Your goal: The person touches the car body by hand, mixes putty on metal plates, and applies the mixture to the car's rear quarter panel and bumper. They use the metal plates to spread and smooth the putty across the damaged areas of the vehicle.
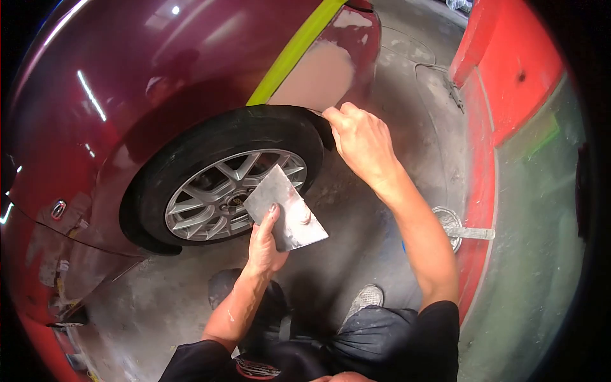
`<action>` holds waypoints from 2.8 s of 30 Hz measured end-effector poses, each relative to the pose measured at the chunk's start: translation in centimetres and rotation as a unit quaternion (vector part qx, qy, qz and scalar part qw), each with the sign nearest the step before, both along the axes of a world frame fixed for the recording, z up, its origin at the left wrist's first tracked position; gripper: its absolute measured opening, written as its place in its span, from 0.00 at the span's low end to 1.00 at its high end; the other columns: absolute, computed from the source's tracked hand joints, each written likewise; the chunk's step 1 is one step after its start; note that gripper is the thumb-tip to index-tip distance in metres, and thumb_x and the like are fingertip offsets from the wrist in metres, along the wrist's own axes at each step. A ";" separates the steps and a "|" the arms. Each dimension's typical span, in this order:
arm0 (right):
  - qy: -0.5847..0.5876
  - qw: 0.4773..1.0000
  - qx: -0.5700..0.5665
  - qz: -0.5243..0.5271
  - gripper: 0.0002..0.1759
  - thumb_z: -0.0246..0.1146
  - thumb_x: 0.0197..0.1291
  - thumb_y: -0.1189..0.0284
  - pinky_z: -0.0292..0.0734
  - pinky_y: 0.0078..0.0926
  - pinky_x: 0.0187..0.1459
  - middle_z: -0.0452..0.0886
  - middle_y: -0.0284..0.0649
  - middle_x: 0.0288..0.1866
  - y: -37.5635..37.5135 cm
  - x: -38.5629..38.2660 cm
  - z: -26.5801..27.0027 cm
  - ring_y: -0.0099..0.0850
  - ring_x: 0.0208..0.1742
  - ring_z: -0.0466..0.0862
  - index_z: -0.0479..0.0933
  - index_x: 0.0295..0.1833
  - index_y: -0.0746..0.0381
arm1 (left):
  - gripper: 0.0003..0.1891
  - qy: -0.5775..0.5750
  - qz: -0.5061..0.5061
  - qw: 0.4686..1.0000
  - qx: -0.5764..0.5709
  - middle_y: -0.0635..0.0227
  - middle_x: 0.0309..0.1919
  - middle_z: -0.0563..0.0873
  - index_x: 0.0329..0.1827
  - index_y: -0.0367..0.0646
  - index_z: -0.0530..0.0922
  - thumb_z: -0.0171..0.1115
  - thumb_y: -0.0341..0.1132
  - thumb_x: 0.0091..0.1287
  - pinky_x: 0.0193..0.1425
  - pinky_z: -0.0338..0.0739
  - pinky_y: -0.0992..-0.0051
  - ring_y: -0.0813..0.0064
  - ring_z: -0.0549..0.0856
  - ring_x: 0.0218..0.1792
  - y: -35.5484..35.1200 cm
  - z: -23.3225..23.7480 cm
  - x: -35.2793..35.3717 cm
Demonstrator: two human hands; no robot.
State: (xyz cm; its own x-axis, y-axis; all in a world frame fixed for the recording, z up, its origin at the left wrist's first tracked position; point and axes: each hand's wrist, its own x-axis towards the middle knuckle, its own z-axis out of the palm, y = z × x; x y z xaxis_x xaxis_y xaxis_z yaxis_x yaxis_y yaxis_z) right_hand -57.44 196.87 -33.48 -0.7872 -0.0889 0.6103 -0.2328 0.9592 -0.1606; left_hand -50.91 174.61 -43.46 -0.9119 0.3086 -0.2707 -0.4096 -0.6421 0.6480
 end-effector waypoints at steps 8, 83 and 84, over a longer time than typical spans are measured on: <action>0.062 0.994 -0.043 0.075 0.04 0.60 0.57 0.78 0.83 0.43 0.36 0.80 0.47 0.31 -4.5 -0.7 3.1 0.47 0.36 0.86 0.79 0.37 0.63 | 0.22 0.009 -0.023 0.999 0.021 0.66 0.52 0.85 0.64 0.43 0.75 0.63 0.43 0.71 0.62 0.78 0.59 0.67 0.84 0.53 -0.5 0.1 0.0; -0.449 0.321 -0.825 -0.123 0.25 0.69 0.61 0.72 0.80 0.50 0.59 0.81 0.47 0.58 -7.4 18.8 18.4 0.43 0.59 0.82 0.75 0.63 0.65 | 0.18 -0.403 -0.026 0.913 0.057 0.64 0.46 0.90 0.59 0.41 0.80 0.66 0.38 0.69 0.54 0.86 0.62 0.68 0.90 0.45 -18.1 26.2 21.0; -0.489 0.336 -0.799 -0.101 0.25 0.69 0.61 0.73 0.81 0.49 0.58 0.81 0.47 0.58 -10.5 18.4 22.0 0.43 0.58 0.83 0.74 0.63 0.66 | 0.18 -0.381 0.027 0.921 0.071 0.62 0.48 0.89 0.60 0.40 0.79 0.65 0.36 0.70 0.57 0.84 0.59 0.67 0.89 0.48 -19.4 29.5 22.2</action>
